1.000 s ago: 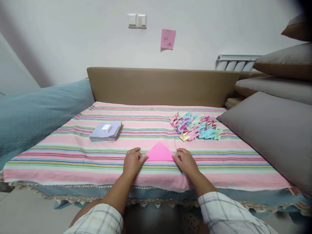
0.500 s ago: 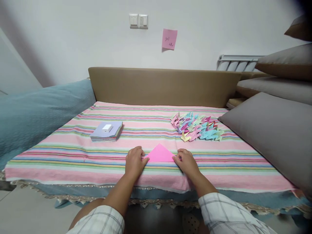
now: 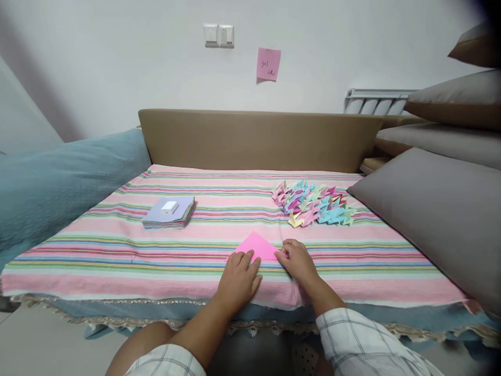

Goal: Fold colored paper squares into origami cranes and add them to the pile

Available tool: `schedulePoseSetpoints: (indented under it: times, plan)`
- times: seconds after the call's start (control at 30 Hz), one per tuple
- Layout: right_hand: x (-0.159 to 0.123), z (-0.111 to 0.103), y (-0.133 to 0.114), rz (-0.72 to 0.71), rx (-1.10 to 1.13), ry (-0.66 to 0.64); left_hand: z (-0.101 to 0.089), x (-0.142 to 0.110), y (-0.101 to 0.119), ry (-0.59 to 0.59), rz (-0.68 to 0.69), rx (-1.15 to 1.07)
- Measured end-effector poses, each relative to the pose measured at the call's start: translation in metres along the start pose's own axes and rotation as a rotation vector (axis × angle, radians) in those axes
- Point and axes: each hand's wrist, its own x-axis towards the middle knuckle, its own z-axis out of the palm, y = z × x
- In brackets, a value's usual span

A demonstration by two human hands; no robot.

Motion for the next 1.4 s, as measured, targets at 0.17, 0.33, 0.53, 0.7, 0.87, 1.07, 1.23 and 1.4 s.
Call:
schedulePoseSetpoints:
  times: [0.17, 0.33, 0.53, 0.7, 0.87, 1.07, 1.23, 1.4]
  plan:
    - [0.0, -0.001, -0.001, -0.001, -0.003, -0.007, 0.001, -0.001, 0.004, 0.007, -0.01, 0.011]
    - [-0.001, -0.003, -0.003, -0.004, -0.014, -0.005, 0.001, 0.0, 0.003, -0.01, -0.015, 0.042]
    - [-0.001, -0.003, -0.003, 0.002, -0.012, -0.006, 0.001, -0.001, 0.003, 0.019, -0.012, 0.022]
    - [-0.001, -0.001, -0.002, -0.007, -0.011, 0.002, 0.003, -0.002, 0.003, 0.08, 0.002, 0.07]
    - [-0.001, 0.0, -0.001, -0.037, -0.002, 0.031, 0.004, -0.002, 0.003, 0.106, 0.009, 0.096]
    - [-0.004, 0.0, -0.004, -0.098, -0.011, 0.097, 0.003, -0.002, 0.004, 0.103, 0.003, 0.091]
    - [-0.018, 0.005, -0.022, -0.243, -0.133, 0.123, 0.003, -0.001, 0.004, 0.106, -0.001, 0.074]
    - [-0.031, 0.016, -0.037, -0.345, -0.162, 0.022, 0.003, -0.001, 0.005, 0.092, -0.01, 0.069]
